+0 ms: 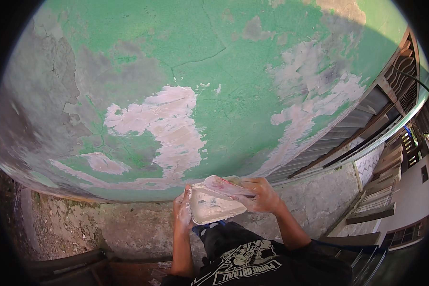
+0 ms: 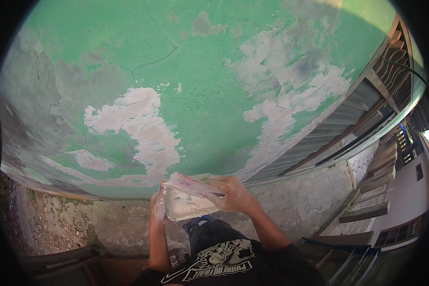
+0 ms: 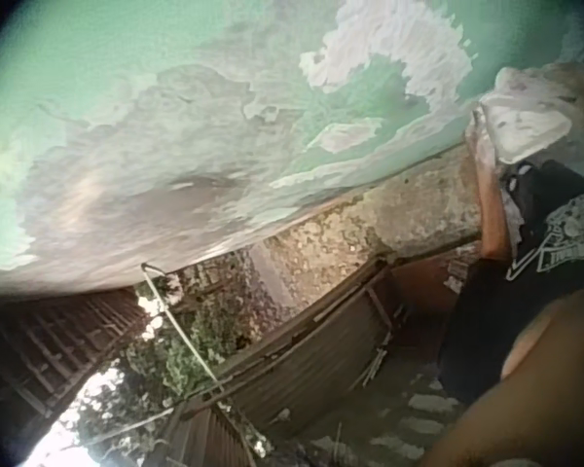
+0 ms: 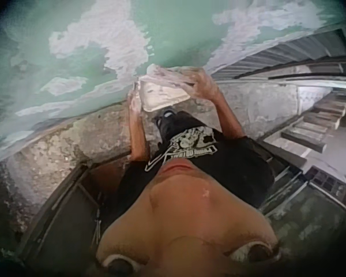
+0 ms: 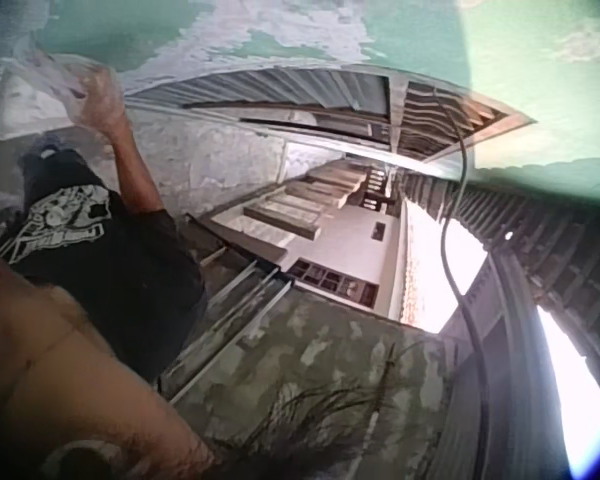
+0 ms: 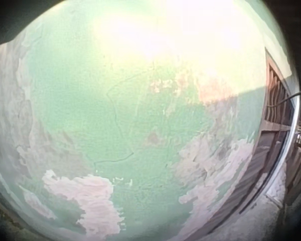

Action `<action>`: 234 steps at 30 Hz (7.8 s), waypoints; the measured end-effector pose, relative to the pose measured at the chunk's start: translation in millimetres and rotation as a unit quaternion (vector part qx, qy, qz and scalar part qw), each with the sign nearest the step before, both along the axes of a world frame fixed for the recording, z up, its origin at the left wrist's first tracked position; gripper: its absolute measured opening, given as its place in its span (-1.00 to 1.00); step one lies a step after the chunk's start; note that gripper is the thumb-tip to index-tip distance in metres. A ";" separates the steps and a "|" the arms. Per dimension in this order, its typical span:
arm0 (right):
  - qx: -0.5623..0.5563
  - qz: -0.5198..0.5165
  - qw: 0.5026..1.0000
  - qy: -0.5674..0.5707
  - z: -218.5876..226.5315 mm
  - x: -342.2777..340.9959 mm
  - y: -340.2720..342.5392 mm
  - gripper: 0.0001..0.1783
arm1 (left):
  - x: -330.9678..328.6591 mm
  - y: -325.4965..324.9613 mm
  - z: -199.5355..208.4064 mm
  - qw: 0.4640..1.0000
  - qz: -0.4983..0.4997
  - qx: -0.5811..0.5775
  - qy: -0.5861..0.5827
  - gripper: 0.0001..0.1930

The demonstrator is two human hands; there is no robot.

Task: Patching or applying putty to a damaged exterior wall using a putty knife.

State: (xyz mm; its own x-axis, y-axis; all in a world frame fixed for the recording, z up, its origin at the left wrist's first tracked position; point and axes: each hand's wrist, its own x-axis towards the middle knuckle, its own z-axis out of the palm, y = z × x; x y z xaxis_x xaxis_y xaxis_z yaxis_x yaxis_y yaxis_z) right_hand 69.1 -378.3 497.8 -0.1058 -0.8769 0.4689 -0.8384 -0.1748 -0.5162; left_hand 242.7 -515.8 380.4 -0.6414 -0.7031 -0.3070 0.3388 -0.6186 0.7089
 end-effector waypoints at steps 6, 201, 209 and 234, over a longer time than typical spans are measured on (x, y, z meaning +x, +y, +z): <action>0.001 -0.026 0.999 -0.031 33.1 -1.4 -7.4 -0.81 | -10.8 -3.8 35.9 1.000 -0.015 0.018 0.012 -0.51; 0.101 -0.030 0.992 0.068 13.6 51.7 25.1 -0.61 | 18.8 -17.1 42.0 0.986 -0.153 -0.053 -0.028 -0.39; -0.002 -0.078 0.995 -0.067 48.1 40.8 34.8 -0.71 | 15.5 -26.7 42.2 0.992 -0.125 -0.029 -0.005 -0.41; -0.333 -0.299 0.879 0.163 -83.3 -60.5 -113.1 -0.37 | 37.6 -31.2 17.7 0.999 -0.053 0.011 0.008 -0.41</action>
